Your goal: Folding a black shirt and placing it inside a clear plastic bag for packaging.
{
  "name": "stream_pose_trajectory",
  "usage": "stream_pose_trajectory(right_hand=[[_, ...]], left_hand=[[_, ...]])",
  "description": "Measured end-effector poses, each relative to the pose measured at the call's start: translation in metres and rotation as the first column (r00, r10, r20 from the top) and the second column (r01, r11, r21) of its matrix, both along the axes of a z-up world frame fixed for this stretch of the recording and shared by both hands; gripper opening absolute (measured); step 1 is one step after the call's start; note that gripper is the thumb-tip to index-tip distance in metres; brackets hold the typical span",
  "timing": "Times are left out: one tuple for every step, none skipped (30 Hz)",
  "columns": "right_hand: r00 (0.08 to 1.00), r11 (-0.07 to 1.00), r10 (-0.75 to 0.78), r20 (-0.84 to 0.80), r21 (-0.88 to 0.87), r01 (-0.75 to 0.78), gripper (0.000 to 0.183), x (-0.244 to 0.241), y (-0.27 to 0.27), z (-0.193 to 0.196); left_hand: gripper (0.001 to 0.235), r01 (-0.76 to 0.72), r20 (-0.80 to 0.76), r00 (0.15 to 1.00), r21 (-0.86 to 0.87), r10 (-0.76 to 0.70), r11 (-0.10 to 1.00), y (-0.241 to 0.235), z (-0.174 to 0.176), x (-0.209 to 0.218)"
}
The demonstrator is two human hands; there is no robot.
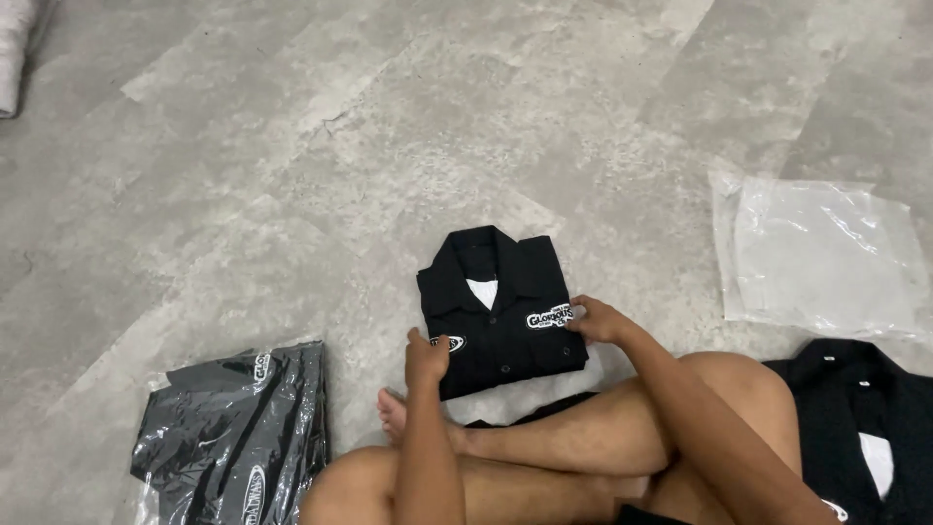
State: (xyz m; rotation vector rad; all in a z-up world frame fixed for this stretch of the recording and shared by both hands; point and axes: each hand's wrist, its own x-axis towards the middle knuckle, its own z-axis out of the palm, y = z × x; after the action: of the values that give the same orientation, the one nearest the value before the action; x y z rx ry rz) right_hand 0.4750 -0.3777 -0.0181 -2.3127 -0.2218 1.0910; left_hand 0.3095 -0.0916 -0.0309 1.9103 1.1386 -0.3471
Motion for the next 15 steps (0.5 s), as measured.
stream_pose_trajectory(right_hand=[[1.0,1.0,0.005,0.0,-0.001,-0.005,0.06,-0.005,0.0,0.006],[0.999,0.999,0.03,0.016,-0.024,-0.029,0.061,-0.007,-0.001,0.013],[0.998,0.998,0.054,0.031,-0.047,-0.053,0.063,-0.01,-0.002,0.019],[0.998,0.998,0.05,0.028,-0.048,-0.049,0.063,-0.009,-0.002,0.021],[0.997,0.996,0.068,0.042,-0.063,-0.065,0.063,-0.008,-0.002,0.023],[0.995,0.994,0.082,0.051,-0.078,-0.078,0.064,-0.009,-0.003,0.024],[0.996,0.994,0.075,0.044,-0.079,-0.071,0.064,-0.008,-0.004,0.018],[0.995,0.993,0.077,0.061,-0.091,-0.071,0.063,-0.006,-0.004,0.014],[0.994,0.992,0.079,0.079,-0.103,-0.071,0.062,-0.003,-0.004,0.01],[0.994,0.992,0.081,0.077,-0.103,-0.073,0.062,-0.005,-0.003,0.013],[0.993,0.989,0.091,0.079,-0.123,-0.081,0.063,-0.006,-0.002,0.017],[0.991,0.986,0.102,0.083,-0.142,-0.089,0.064,-0.007,-0.001,0.021],[0.991,0.986,0.103,0.082,-0.141,-0.091,0.064,-0.008,-0.002,0.016],[0.991,0.986,0.103,0.086,-0.143,-0.09,0.063,-0.007,-0.003,0.012],[0.991,0.985,0.104,0.09,-0.145,-0.09,0.062,-0.006,-0.004,0.007]], left_hand=[[0.075,-0.005,0.0,1.0,-0.001,0.005,1.0,-0.008,0.017,0.0],[0.07,0.03,-0.024,0.999,0.029,-0.029,0.999,-0.017,0.033,0.002],[0.065,0.065,-0.05,0.997,0.059,-0.062,0.996,-0.026,0.05,0.004],[0.065,0.069,-0.053,0.996,0.058,-0.066,0.996,-0.026,0.053,0.005],[0.064,0.072,-0.053,0.996,0.051,-0.07,0.996,-0.027,0.056,0.006],[0.063,0.079,-0.057,0.995,0.043,-0.077,0.996,-0.028,0.059,0.005],[0.063,0.087,-0.064,0.994,0.04,-0.085,0.995,-0.028,0.057,0.005],[0.063,0.101,-0.058,0.993,0.043,-0.098,0.994,-0.028,0.056,0.005],[0.062,0.114,-0.053,0.992,0.046,-0.112,0.992,-0.027,0.055,0.004],[0.062,0.112,-0.055,0.992,0.045,-0.11,0.993,-0.029,0.061,0.004],[0.062,0.097,-0.039,0.995,0.028,-0.096,0.995,-0.031,0.068,0.002],[0.063,0.082,-0.023,0.996,0.013,-0.082,0.997,-0.032,0.076,0.002],[0.063,0.081,-0.025,0.996,0.013,-0.08,0.997,-0.034,0.08,0.0],[0.062,0.082,-0.016,0.997,0.004,-0.082,0.997,-0.035,0.085,0.0],[0.062,0.084,-0.007,0.996,-0.006,-0.084,0.996,-0.037,0.09,0.0]])
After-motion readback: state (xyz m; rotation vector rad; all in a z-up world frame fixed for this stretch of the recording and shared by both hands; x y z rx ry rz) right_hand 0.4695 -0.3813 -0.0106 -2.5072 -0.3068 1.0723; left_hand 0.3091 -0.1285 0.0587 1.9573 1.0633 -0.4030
